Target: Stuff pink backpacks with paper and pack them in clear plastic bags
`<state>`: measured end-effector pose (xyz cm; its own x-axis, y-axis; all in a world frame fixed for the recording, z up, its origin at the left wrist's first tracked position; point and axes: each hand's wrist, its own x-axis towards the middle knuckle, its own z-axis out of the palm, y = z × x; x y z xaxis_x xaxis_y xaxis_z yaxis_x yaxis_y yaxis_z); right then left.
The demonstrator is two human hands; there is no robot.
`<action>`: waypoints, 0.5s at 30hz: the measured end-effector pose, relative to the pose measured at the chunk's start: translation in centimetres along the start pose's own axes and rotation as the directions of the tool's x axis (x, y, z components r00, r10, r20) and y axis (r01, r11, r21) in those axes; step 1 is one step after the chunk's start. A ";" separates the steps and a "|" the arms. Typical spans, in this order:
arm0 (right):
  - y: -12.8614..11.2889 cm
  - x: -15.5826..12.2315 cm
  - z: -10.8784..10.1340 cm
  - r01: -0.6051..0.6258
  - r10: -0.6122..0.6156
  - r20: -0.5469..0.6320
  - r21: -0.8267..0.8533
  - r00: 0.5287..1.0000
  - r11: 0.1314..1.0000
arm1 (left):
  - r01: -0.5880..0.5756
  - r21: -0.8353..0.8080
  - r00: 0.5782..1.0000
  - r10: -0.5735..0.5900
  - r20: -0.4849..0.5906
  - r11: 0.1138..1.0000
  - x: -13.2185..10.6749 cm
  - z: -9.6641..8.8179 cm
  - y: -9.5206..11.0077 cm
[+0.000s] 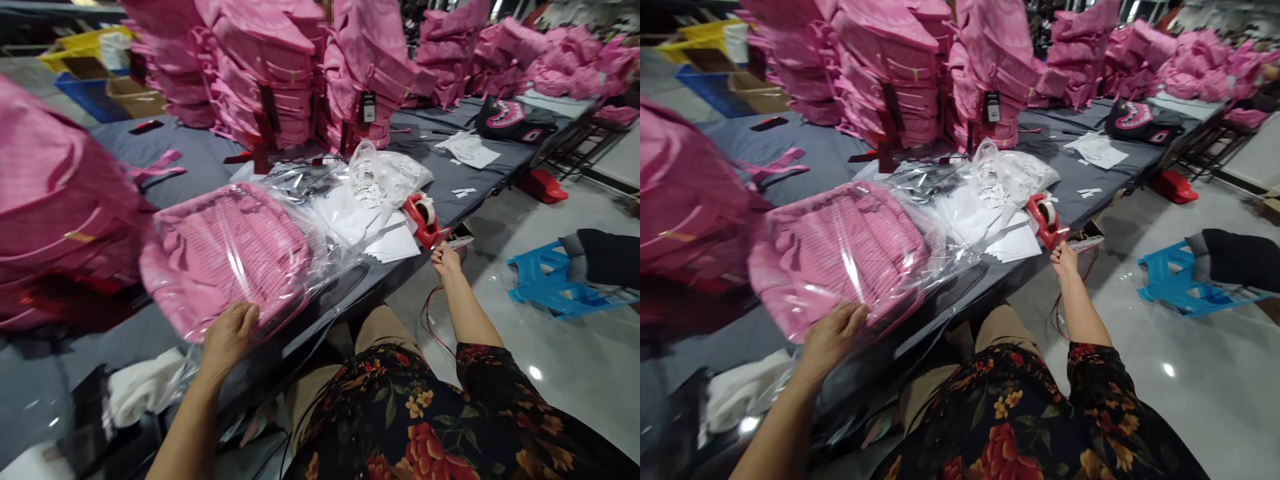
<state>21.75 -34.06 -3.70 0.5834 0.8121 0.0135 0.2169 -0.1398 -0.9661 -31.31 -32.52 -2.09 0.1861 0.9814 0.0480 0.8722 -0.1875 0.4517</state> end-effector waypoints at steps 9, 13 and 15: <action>-12.5 -6.5 16.0 0.212 -0.344 0.827 0.275 0.445 0.938 | -0.022 -0.026 0.999 0.021 -0.049 0.999 0.4 0.7 0.9; -18.4 -6.9 23.7 0.637 -0.276 0.948 0.310 -0.156 0.706 | -0.035 -0.040 0.998 0.033 -0.057 0.999 0.5 1.0 0.6; -19.6 -7.0 27.2 0.776 -0.105 0.946 0.313 -0.307 0.548 | -0.047 -0.054 0.997 0.044 -0.059 0.997 0.5 1.1 0.6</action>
<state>-7.90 -21.56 8.08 -0.9422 0.3014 -0.1461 0.3267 0.7303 -0.5999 -30.20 -32.17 -2.82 0.1970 0.9730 0.1204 0.8370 -0.2309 0.4961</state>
